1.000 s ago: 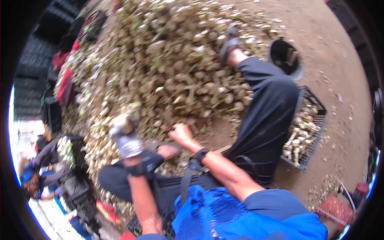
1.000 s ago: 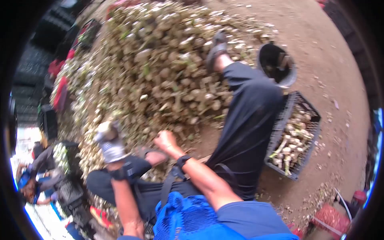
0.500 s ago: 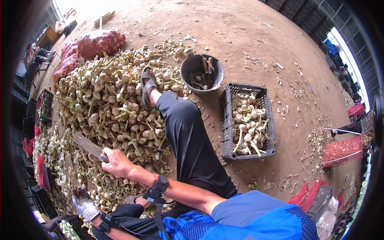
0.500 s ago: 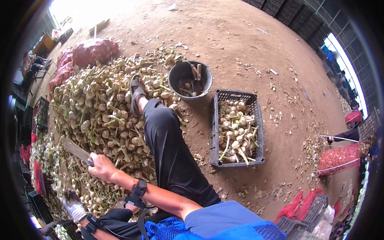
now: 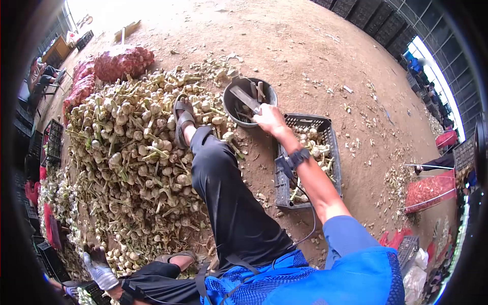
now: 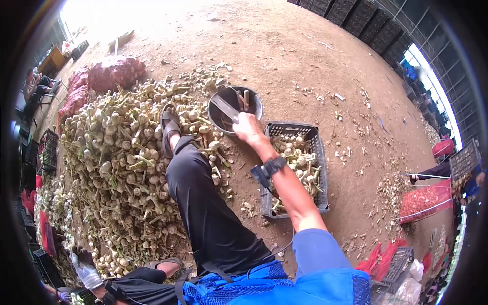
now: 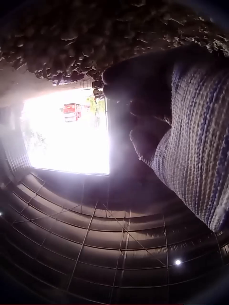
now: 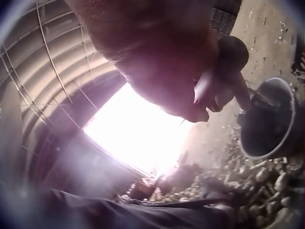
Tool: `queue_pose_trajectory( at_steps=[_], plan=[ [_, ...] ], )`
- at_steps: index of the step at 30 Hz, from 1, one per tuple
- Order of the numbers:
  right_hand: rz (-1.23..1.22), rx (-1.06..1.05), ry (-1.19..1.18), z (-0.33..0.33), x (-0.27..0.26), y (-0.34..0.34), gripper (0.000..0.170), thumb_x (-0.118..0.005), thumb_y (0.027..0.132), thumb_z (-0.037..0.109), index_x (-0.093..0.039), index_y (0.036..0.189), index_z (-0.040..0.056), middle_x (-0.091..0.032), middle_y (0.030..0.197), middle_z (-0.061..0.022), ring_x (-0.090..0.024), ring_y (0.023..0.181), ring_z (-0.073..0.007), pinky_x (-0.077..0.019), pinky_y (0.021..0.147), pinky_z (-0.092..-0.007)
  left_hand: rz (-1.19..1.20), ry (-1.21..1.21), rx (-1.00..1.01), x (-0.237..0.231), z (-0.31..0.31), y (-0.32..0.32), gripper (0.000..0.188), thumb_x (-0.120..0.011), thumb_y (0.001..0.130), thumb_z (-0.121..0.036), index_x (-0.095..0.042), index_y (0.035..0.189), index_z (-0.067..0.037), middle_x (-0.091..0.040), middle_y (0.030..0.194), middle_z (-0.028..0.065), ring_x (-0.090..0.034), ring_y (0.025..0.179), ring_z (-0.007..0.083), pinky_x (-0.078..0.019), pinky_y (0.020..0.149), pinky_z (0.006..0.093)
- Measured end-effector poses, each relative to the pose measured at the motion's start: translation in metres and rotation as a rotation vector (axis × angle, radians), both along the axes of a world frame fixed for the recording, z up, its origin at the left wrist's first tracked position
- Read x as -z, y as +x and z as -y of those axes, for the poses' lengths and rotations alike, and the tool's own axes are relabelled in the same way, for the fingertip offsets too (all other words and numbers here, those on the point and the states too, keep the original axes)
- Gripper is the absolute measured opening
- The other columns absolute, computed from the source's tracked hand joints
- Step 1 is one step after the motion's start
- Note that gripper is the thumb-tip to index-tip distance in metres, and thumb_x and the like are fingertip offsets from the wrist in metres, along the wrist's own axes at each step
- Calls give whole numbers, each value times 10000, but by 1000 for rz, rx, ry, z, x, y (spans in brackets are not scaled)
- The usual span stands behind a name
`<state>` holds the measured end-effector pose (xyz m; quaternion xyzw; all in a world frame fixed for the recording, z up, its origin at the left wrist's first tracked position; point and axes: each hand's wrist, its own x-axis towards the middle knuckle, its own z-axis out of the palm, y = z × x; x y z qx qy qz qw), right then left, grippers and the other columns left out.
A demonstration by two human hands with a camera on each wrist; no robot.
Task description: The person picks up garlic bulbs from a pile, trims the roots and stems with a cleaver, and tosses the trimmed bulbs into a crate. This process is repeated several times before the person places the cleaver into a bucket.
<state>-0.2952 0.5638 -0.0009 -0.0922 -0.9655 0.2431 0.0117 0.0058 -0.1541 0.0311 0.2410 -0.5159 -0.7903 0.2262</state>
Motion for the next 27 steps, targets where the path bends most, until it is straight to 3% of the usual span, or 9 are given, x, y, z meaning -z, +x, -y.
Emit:
queue_pose_trajectory(
  at_steps=[2,5,9,11,18,21,24,26,27],
  plan=[
    [125,8,-31,-9,54,-27,303,-628,825,201,-713,1034,0,-686,1055,-282,-675,1025,-410,-536,885,-483,33,44,-27,0,10,7,458,-580,1006,-336,-561,1390,-86,-690,1220,43,-667,997,168,-515,947,338],
    [162,91,-100,-14,117,-56,198,-639,785,47,-716,937,-53,-713,788,-220,-725,705,-301,-550,601,-398,99,14,46,-9,10,17,446,-556,1019,-323,-549,1403,-97,-684,1241,35,-667,1015,153,-514,935,319],
    [242,127,-60,-17,145,-74,124,-629,845,50,-723,885,-19,-680,686,-140,-675,591,-234,-493,524,-376,91,61,47,12,37,34,441,-536,1029,-303,-532,1414,-87,-653,1287,47,-656,1039,160,-533,923,318],
    [289,137,-46,-20,145,-81,124,-625,850,53,-722,879,-19,-676,681,-140,-672,589,-226,-489,519,-368,19,118,168,23,52,35,364,-583,1004,-274,-618,1309,-78,-684,1251,110,-681,1077,230,-547,970,392],
    [348,34,13,-24,147,-103,147,-629,814,66,-733,900,9,-710,743,-158,-712,643,-272,-549,580,-380,77,123,118,21,39,21,384,-570,1014,-245,-583,1356,-71,-668,1272,110,-664,1089,249,-545,982,394],
    [525,137,-17,-11,113,-104,231,-647,827,66,-722,1011,-50,-732,982,-239,-733,947,-337,-572,785,-416,85,45,128,6,4,3,451,-534,1027,-274,-508,1419,-52,-624,1279,76,-635,1060,184,-573,871,338],
    [476,55,180,-12,118,-112,148,-619,802,23,-730,883,-32,-707,735,-187,-723,656,-267,-565,580,-374,118,-22,171,3,-4,-6,453,-558,1014,-262,-511,1411,-48,-631,1238,89,-649,1011,189,-590,820,327],
    [455,18,194,-21,128,-114,146,-610,800,6,-727,867,-49,-711,742,-201,-731,667,-279,-561,567,-387,137,-79,201,1,-14,-12,458,-581,1002,-251,-510,1407,-48,-637,1204,102,-662,961,191,-603,779,313],
    [490,52,98,-24,127,-114,200,-645,819,68,-727,973,-30,-713,926,-213,-712,870,-316,-560,732,-405,165,-91,163,2,-17,-14,457,-604,990,-253,-520,1389,-47,-640,1185,121,-668,939,187,-610,768,309]
  ],
)
